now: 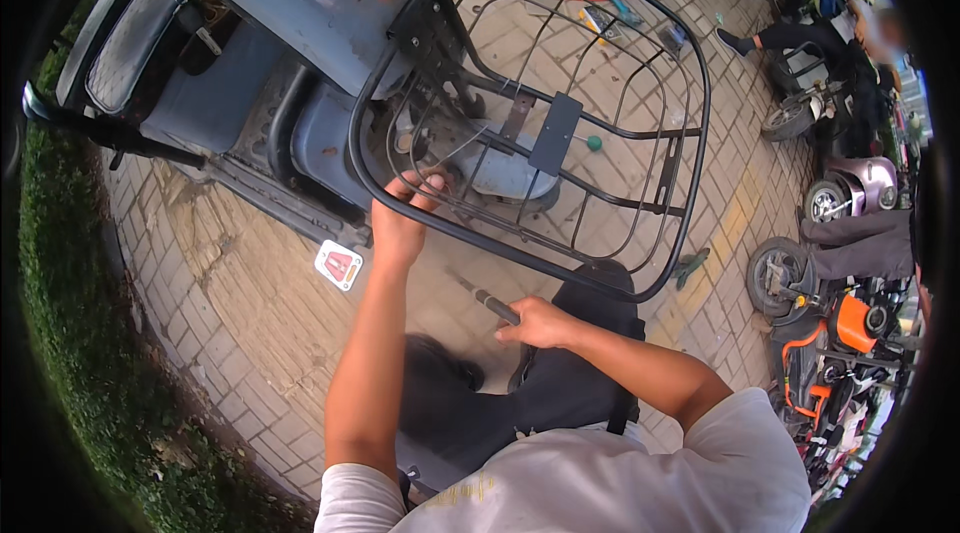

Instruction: The person uses a screwdriver and pliers to adjust and secure the front basket of a scooter. They tighten fasteners and manipulate the basket frame to ensure it is properly attached.

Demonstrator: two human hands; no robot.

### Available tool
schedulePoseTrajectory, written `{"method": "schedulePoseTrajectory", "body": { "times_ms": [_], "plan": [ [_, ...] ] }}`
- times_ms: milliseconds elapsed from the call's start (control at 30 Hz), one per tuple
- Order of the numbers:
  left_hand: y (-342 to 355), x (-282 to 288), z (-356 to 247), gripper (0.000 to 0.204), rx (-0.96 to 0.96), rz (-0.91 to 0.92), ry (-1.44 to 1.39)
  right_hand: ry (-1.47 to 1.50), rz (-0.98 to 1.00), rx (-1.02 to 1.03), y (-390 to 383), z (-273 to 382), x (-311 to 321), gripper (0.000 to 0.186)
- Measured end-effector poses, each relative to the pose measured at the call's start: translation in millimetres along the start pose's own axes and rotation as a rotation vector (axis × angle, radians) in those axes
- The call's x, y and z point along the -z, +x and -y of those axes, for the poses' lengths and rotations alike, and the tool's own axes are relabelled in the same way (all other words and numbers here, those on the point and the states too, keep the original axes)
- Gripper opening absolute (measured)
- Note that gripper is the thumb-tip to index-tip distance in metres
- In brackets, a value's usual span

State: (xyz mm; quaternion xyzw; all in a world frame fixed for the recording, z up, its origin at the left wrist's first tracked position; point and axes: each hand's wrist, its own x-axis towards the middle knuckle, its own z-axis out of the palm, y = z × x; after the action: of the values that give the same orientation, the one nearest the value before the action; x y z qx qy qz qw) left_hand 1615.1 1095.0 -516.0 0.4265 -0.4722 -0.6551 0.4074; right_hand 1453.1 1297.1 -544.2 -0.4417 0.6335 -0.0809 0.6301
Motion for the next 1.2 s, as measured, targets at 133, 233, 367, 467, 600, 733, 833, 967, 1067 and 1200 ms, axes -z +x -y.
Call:
{"method": "schedulePoseTrajectory", "body": {
  "times_ms": [133,233,367,467,600,733,833,967,1067,1200],
  "plan": [
    [-5,-16,-7,0.021,-0.147,-0.037,0.167,-0.061,-0.028,0.227,56,-17,9,0.032],
    [-16,-34,7,0.018,-0.232,-0.175,0.157,-0.031,-0.008,0.209,68,-22,15,0.033],
    [-24,-54,31,0.017,-0.222,-0.333,-0.109,-0.004,0.018,0.239,52,-31,16,0.033],
    [-35,-52,66,0.018,-0.126,-0.430,-0.190,-0.050,0.066,0.262,39,-42,24,0.034],
    [-57,-66,95,0.022,-0.051,-0.486,-0.369,-0.054,0.113,0.271,30,-57,32,0.040],
    [-50,-97,70,0.023,-0.234,-0.478,-0.407,-0.048,0.123,0.280,25,-60,38,0.040],
    [-34,-113,55,0.021,-0.301,-0.534,-0.273,-0.064,0.129,0.275,21,-61,44,0.040],
    [-26,-117,43,0.030,-0.325,-0.594,-0.066,-0.029,0.098,0.258,13,-56,55,0.039],
    [-29,-118,27,0.033,-0.253,-0.562,0.093,0.106,0.000,0.292,26,-67,54,0.033],
    [-29,-120,29,0.034,-0.310,-0.601,0.028,0.136,-0.189,0.449,23,-38,66,0.024]
  ]
}}
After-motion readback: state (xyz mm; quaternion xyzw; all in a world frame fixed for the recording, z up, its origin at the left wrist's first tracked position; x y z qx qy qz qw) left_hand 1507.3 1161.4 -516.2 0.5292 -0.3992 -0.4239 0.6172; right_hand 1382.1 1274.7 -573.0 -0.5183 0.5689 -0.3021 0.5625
